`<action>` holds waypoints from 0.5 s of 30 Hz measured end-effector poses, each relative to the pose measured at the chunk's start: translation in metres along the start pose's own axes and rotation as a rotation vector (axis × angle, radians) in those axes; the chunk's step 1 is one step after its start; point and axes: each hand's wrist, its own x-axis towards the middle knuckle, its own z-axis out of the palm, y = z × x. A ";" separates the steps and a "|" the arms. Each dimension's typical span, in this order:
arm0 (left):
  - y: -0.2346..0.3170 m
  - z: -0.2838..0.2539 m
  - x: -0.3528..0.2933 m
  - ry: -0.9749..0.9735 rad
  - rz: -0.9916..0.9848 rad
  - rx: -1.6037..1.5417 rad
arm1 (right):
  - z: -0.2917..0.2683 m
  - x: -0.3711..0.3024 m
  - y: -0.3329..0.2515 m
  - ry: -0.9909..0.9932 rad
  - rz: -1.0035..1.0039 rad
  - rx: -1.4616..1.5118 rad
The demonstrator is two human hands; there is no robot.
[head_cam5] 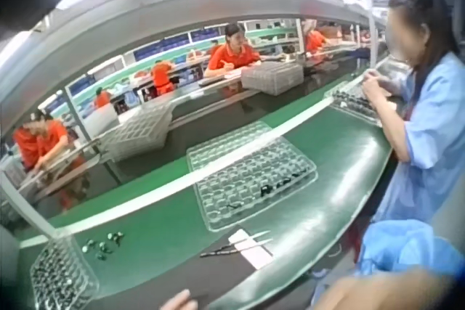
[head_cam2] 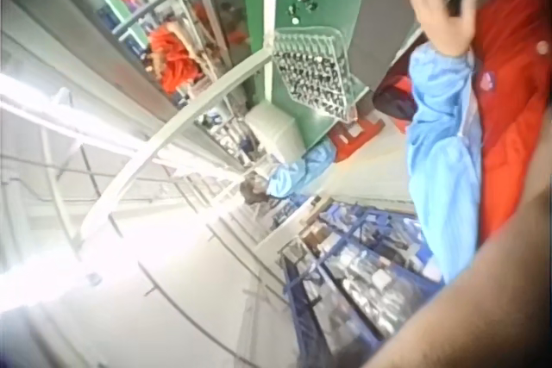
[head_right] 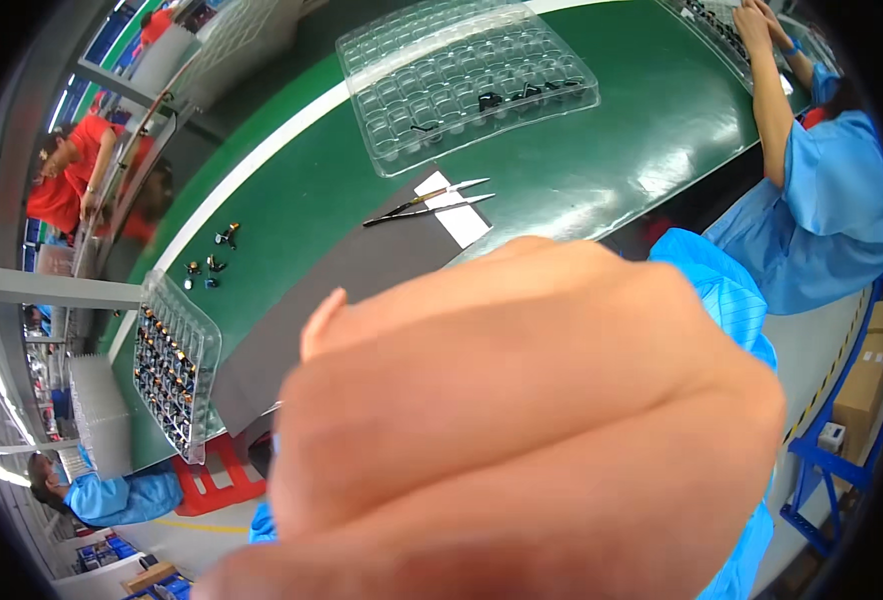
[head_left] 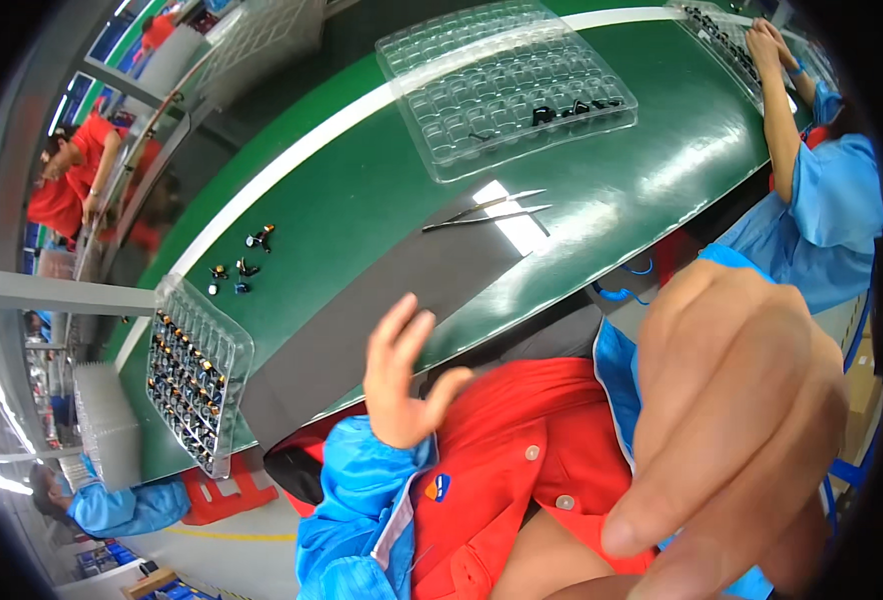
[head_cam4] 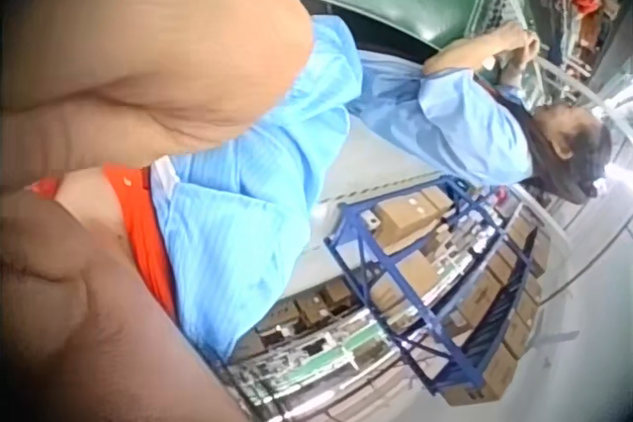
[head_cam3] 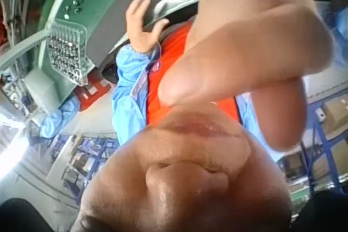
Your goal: Sorting and placing small electronic components into a tray on a production line.
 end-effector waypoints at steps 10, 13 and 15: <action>-0.014 0.016 0.114 -0.046 -0.549 -0.599 | 0.018 -0.086 -0.094 0.054 -0.223 0.378; -0.014 0.021 0.101 0.004 -0.537 -0.565 | -0.012 -0.151 -0.132 0.067 -0.281 0.525; -0.009 0.025 0.104 0.090 -0.546 -0.579 | -0.014 -0.144 -0.129 0.080 -0.318 0.570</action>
